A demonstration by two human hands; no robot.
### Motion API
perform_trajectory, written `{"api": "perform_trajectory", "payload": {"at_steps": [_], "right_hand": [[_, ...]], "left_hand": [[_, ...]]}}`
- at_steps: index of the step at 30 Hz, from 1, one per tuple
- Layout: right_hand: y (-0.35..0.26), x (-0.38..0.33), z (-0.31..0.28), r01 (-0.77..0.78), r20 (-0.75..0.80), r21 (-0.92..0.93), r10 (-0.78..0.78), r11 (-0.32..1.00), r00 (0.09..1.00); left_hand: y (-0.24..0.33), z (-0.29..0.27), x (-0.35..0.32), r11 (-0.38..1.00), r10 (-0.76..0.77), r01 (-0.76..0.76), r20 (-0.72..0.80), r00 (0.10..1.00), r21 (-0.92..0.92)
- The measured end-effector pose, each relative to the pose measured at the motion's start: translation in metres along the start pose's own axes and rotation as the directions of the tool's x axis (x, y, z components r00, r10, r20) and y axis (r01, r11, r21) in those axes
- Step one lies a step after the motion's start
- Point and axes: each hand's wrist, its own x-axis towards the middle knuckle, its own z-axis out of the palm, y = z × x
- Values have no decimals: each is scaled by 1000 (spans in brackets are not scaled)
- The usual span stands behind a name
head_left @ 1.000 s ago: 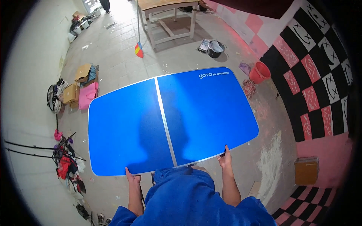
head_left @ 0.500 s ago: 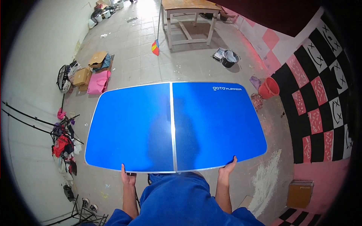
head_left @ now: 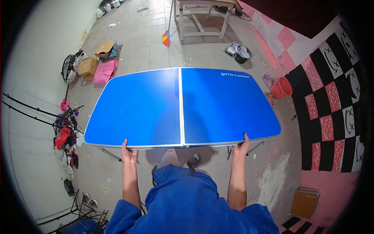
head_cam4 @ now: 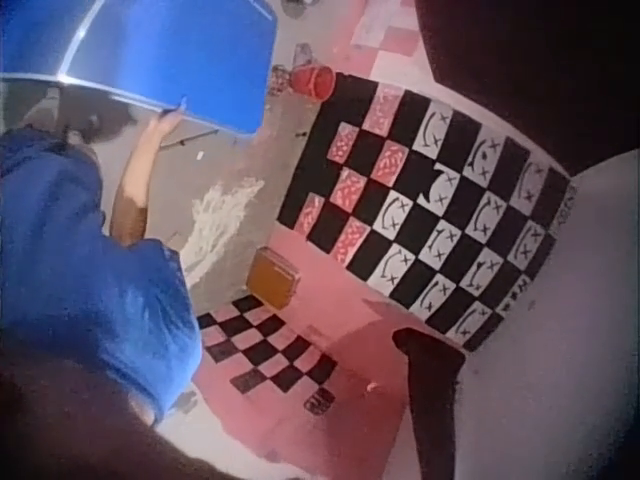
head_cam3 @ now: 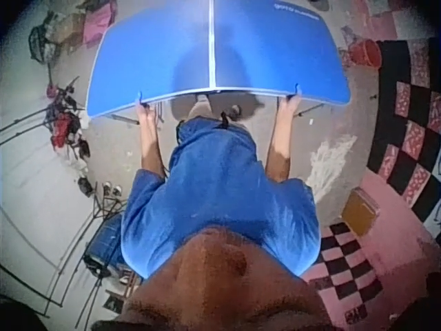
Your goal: The person is assembling or unfolding a blue folding table in a workshop area.
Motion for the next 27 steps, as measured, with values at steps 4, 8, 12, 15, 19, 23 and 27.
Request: {"api": "perform_trajectory", "payload": {"at_steps": [4, 8, 12, 15, 19, 23, 27], "right_hand": [[-14, 5, 23, 73, -19, -12, -73, 997, 997], [-24, 13, 25, 127, -41, -65, -130, 990, 991], [-26, 13, 7, 154, -86, -178, -172, 972, 981], [-24, 1, -26, 177, -197, -225, -222, 958, 955], [-21, -12, -81, 50, -374, -271, -153, 961, 915], [-18, -26, -127, 81, -401, -188, -151, 979, 903], [-8, -16, -156, 48, -371, -181, -113, 982, 922]], "left_hand": [[21, 28, 4, 995, 74, -77, 39, 996, 71], [35, 44, 17, 992, 2, 6, -63, 998, 127], [34, 41, 29, 947, 29, 41, -213, 977, 317], [25, 31, 38, 928, -26, 125, -276, 961, 350], [9, 13, 49, 878, -93, 254, -375, 922, 406], [-5, 0, 66, 834, -124, 319, -411, 903, 450], [-31, 1, 105, 720, -175, 352, -334, 926, 598]]}}
